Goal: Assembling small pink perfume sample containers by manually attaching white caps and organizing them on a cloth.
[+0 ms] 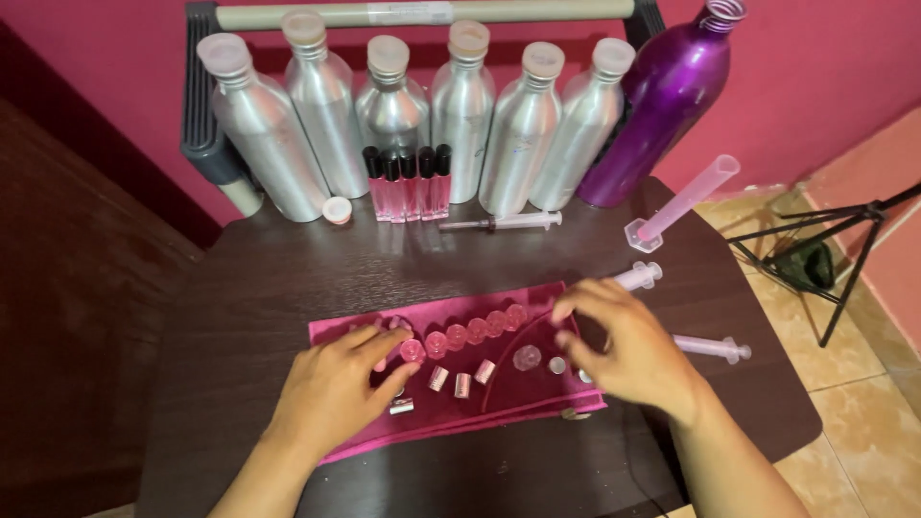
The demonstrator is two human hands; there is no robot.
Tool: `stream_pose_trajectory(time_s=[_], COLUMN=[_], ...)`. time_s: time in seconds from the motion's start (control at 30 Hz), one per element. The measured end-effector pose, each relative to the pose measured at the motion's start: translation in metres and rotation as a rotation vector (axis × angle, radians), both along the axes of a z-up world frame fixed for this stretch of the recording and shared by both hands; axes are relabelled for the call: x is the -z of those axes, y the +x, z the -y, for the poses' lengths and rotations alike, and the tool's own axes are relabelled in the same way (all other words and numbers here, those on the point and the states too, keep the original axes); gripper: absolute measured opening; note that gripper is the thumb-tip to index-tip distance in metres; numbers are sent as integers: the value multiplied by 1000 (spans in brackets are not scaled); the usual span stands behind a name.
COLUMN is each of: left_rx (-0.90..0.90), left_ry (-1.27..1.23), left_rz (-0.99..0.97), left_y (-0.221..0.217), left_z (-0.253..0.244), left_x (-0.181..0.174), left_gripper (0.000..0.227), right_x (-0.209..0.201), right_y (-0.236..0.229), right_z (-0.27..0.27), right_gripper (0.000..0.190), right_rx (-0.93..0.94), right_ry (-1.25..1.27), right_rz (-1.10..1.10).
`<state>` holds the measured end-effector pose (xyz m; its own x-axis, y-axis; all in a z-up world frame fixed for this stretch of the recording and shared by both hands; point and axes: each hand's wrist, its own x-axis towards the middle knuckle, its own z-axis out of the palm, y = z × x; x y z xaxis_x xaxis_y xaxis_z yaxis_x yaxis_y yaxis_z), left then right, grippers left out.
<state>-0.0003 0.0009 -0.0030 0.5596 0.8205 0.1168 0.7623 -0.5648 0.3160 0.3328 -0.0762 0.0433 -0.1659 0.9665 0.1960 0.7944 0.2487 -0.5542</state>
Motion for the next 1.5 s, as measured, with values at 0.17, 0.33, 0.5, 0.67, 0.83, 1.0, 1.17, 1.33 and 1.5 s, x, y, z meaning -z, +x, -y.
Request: stream_pose_trajectory(time_s=[0.17,0.33,0.5,0.67,0.83,1.0,1.17,1.33,1.5], left_rx=[40,61,4,-34,-36,-63,-42,-26,-44], left_ry=[37,48,15,4,-87,-148,-141,-151,-199], left_rz=[38,59,57,-16,-43,-80,-70,-67,-101], left_y=[0,-1,0,-2,-3,-1,-3,-2,0], left_z=[0,0,2,-5,-9,-8,-10,-10,-10], left_x=[1,-6,-8,15,20,16,22,18,14], left_gripper=[44,45,43,48,50,52,53,52,53], right_x=[15,27,8,-1,-9,2,-2,1,-4], right_y=[-4,-9,1,63,124,143,140,141,144], right_z=[-25,-42,-40,-24,-17,-21,-23,-28,-26], right_gripper=[38,38,34,44,29,26,26,24,25], right_rx=[-49,-129,-25,198,492,606,636,646,669], right_ry=[-34,-88,-29,85,387,583,528,530,578], right_rz=[-23,11,-149,-565,-573,-631,-563,-459,-256])
